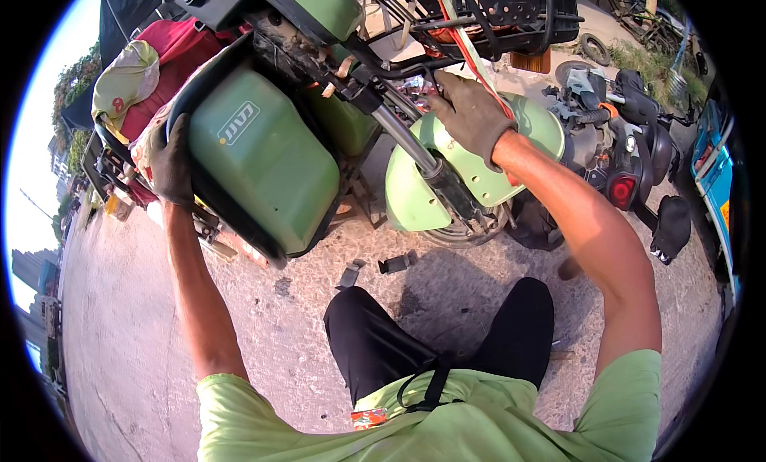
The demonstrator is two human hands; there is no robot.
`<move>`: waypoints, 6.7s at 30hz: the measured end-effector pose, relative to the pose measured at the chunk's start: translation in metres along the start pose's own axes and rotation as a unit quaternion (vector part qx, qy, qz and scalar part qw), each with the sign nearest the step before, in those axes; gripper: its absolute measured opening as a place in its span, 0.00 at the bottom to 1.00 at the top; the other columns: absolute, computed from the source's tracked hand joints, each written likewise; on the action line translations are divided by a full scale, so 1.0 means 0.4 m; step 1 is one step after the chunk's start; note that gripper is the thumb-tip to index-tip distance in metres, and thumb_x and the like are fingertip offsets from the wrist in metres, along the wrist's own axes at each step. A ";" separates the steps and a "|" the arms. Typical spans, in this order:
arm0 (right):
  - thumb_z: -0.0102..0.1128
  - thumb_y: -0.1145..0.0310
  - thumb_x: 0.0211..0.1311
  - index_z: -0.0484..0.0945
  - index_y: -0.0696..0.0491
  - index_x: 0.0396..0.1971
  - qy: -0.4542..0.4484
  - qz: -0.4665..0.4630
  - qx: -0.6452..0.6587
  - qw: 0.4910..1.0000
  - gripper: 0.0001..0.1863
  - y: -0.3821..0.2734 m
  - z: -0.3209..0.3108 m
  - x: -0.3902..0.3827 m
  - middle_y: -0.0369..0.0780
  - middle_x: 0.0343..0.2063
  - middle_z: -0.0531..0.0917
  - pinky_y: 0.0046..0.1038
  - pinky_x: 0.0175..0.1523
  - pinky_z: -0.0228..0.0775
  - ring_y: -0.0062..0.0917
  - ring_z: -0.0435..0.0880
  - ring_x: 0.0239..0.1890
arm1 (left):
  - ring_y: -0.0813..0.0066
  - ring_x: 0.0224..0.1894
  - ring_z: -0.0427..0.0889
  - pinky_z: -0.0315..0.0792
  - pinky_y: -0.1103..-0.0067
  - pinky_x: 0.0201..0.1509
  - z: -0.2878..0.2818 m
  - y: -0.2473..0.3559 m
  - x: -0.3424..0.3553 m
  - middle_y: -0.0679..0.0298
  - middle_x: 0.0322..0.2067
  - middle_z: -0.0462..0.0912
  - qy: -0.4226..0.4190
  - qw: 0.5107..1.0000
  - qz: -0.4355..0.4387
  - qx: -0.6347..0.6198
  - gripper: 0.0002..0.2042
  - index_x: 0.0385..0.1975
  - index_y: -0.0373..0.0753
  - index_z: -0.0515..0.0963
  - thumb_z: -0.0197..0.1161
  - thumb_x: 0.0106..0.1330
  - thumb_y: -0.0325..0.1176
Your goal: The person sits on the ground and uses a tool to tighten or adjust a bolt on the front fork of a green scooter. The person holds the scooter steady with the left hand while manipulating the tool with the right hand.
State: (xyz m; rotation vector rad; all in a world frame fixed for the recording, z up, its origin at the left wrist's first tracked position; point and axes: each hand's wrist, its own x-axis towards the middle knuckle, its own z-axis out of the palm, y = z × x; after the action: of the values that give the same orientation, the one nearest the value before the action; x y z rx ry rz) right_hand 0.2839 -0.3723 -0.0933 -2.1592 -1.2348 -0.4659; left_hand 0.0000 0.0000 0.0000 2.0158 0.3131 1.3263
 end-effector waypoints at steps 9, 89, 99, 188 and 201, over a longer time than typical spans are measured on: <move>0.57 0.69 0.66 0.77 0.58 0.57 -0.188 0.171 0.265 0.930 0.21 -0.183 -0.150 -0.045 0.37 0.23 0.82 0.24 0.33 0.72 0.18 0.78 0.24 | 0.71 0.43 0.82 0.74 0.77 0.50 -0.016 0.002 -0.014 0.57 0.44 0.84 0.008 0.999 0.024 0.031 0.26 0.55 0.30 0.78 0.66 0.69 0.48; 0.58 0.54 0.67 0.82 0.56 0.42 0.074 -0.015 -0.001 0.997 0.19 -0.275 -0.063 0.128 0.48 0.36 0.86 0.40 0.48 0.76 0.42 0.86 0.41 | 0.67 0.45 0.84 0.75 0.74 0.53 -0.021 0.032 -0.029 0.53 0.46 0.85 0.016 0.997 -0.037 0.065 0.27 0.56 0.31 0.78 0.64 0.68 0.50; 0.57 0.57 0.72 0.81 0.57 0.41 0.040 0.031 0.258 0.965 0.17 -0.284 -0.059 0.173 0.36 0.31 0.86 0.24 0.45 0.74 0.18 0.83 0.36 | 0.74 0.46 0.80 0.72 0.77 0.54 -0.025 0.000 -0.012 0.61 0.44 0.83 0.010 0.998 -0.006 0.056 0.18 0.53 0.32 0.80 0.61 0.71 0.39; 0.54 0.63 0.65 0.86 0.55 0.33 -0.098 -0.009 -0.238 0.966 0.14 -0.029 0.045 0.097 0.49 0.35 0.87 0.44 0.49 0.78 0.45 0.86 0.42 | 0.72 0.44 0.82 0.74 0.78 0.51 -0.011 0.016 -0.038 0.58 0.43 0.85 0.028 0.998 0.015 0.051 0.21 0.53 0.31 0.80 0.64 0.69 0.41; 0.56 0.55 0.68 0.80 0.58 0.31 0.033 0.035 -0.061 0.997 0.19 -0.038 0.036 0.060 0.53 0.34 0.82 0.47 0.49 0.71 0.50 0.81 0.42 | 0.68 0.46 0.82 0.74 0.75 0.53 -0.014 0.019 -0.027 0.53 0.47 0.84 0.022 0.998 0.029 0.057 0.27 0.57 0.29 0.76 0.64 0.70 0.48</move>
State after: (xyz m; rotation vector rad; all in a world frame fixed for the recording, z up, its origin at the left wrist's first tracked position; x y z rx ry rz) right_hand 0.2830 -0.3411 -0.0857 -2.2618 -1.1165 -0.5903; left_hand -0.0111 -0.0091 -0.0013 2.1055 0.3597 1.4194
